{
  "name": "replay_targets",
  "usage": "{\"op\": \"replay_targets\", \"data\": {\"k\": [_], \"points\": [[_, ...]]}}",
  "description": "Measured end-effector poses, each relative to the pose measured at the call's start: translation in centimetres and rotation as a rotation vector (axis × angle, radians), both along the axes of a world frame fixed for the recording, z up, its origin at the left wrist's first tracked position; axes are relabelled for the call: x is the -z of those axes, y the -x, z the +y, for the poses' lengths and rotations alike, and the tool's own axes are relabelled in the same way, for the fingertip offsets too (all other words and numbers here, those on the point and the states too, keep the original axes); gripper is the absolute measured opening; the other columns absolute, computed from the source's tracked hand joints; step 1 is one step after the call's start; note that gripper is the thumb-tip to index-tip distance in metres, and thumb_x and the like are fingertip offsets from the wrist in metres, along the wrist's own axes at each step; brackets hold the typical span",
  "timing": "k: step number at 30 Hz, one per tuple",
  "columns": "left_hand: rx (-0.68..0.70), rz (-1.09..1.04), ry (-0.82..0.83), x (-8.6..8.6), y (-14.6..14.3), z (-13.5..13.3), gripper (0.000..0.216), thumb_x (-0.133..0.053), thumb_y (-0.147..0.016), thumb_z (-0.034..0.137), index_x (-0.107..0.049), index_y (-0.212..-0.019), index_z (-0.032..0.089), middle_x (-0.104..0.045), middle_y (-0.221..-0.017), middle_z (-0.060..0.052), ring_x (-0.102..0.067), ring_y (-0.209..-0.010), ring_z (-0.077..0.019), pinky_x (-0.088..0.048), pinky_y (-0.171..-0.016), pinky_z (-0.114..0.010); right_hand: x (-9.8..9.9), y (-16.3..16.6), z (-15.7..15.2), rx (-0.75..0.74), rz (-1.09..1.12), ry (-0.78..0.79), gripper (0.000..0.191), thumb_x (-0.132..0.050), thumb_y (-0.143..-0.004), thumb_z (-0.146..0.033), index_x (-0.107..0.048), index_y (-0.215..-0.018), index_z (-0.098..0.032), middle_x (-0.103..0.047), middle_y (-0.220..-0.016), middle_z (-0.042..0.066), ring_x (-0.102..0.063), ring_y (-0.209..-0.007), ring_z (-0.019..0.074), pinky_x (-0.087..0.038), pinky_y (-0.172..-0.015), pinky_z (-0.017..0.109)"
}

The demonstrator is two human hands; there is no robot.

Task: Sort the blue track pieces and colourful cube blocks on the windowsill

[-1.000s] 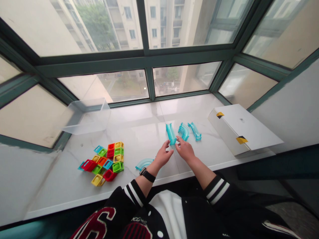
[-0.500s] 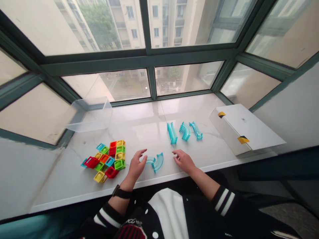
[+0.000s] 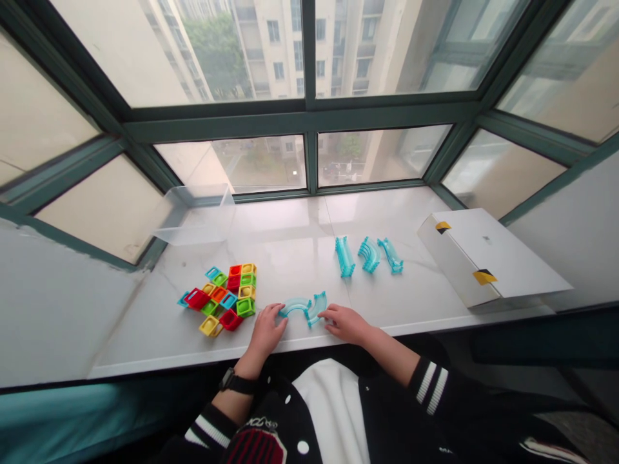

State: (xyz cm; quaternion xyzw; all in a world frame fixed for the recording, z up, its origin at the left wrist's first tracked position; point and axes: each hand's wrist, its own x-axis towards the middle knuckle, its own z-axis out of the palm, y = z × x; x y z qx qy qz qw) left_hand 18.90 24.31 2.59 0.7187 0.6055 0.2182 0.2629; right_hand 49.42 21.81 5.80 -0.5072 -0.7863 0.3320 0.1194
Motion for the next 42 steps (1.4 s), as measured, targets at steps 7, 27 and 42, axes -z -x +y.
{"op": "replay_targets", "data": {"k": [7,27,42], "points": [[0.010,0.093,-0.055,0.1,-0.8,-0.3,0.038,-0.062,-0.089,0.022,-0.071,-0.126,0.023,-0.071,-0.131,-0.009,-0.062,-0.123,-0.0299,-0.047,-0.113,-0.048,-0.4,-1.4,-0.7,0.072,-0.028,0.029,0.040,-0.067,-0.092,-0.020,-0.071,-0.131,-0.027,-0.069,-0.121,0.006,-0.068,-0.087,0.0156,-0.052,-0.089,0.028],[-0.034,0.086,-0.072,0.1,-1.7,-0.6,0.033,-0.061,-0.090,0.022,-0.073,-0.121,0.026,-0.071,-0.138,-0.007,-0.062,-0.127,-0.0316,-0.047,-0.111,-0.051,0.9,-3.6,-1.0,0.206,-0.055,-0.039,0.027,-0.069,-0.094,-0.027,-0.071,-0.121,-0.024,-0.070,-0.116,0.006,-0.068,-0.086,0.0160,-0.051,-0.085,0.028],[0.050,0.117,-0.087,0.5,-2.8,0.9,0.035,-0.056,-0.093,0.020,-0.083,-0.111,0.034,-0.067,-0.140,-0.005,-0.063,-0.121,-0.0282,-0.050,-0.112,-0.050,2.1,-8.4,-2.1,0.360,0.009,-0.050,0.030,-0.060,-0.089,-0.012,-0.075,-0.111,-0.025,-0.069,-0.110,0.003,-0.068,-0.083,0.0154,-0.054,-0.087,0.030]]}}
